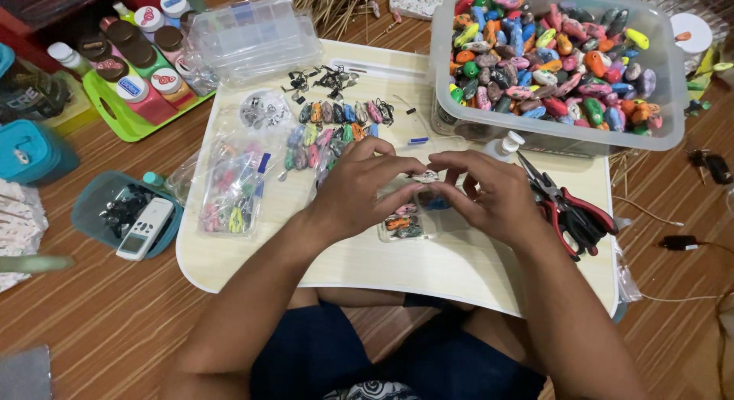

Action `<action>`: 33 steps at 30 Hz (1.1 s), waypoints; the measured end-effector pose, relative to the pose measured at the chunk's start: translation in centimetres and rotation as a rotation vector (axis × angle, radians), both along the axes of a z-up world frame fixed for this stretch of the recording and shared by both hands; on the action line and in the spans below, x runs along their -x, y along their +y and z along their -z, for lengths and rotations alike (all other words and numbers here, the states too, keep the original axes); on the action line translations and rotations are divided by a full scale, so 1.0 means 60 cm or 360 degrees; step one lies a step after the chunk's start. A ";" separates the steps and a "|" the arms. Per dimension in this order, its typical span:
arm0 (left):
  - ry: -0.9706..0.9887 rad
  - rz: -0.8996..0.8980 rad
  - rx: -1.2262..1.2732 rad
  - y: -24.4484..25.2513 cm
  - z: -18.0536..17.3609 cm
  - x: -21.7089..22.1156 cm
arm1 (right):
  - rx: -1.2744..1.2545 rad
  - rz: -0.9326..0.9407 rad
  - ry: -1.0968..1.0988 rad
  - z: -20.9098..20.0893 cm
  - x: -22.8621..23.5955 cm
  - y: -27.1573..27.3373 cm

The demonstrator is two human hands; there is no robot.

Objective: Assembling and sorting fishing lures into a plastic organizer box using glue and pliers.

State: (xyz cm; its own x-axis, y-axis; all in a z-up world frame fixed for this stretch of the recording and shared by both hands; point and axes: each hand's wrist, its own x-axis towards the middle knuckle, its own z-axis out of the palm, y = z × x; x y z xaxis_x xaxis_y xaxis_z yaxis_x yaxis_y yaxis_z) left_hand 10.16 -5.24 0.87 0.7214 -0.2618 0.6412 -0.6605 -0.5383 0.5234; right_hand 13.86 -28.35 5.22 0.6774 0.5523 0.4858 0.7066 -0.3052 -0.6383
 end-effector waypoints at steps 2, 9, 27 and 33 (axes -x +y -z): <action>0.0002 0.0000 0.0023 0.001 0.000 0.002 | -0.0008 -0.0010 0.0015 0.002 -0.002 0.000; -0.0037 -0.0024 0.0064 0.002 0.000 0.001 | -0.0046 -0.0010 0.0211 0.004 0.000 0.000; -0.0046 0.0012 0.0168 -0.004 0.014 0.000 | -0.0081 -0.0030 0.0518 0.034 -0.006 -0.013; -0.0070 -0.0055 0.0117 0.008 -0.012 0.005 | -0.0101 -0.0059 0.0491 0.049 -0.015 -0.022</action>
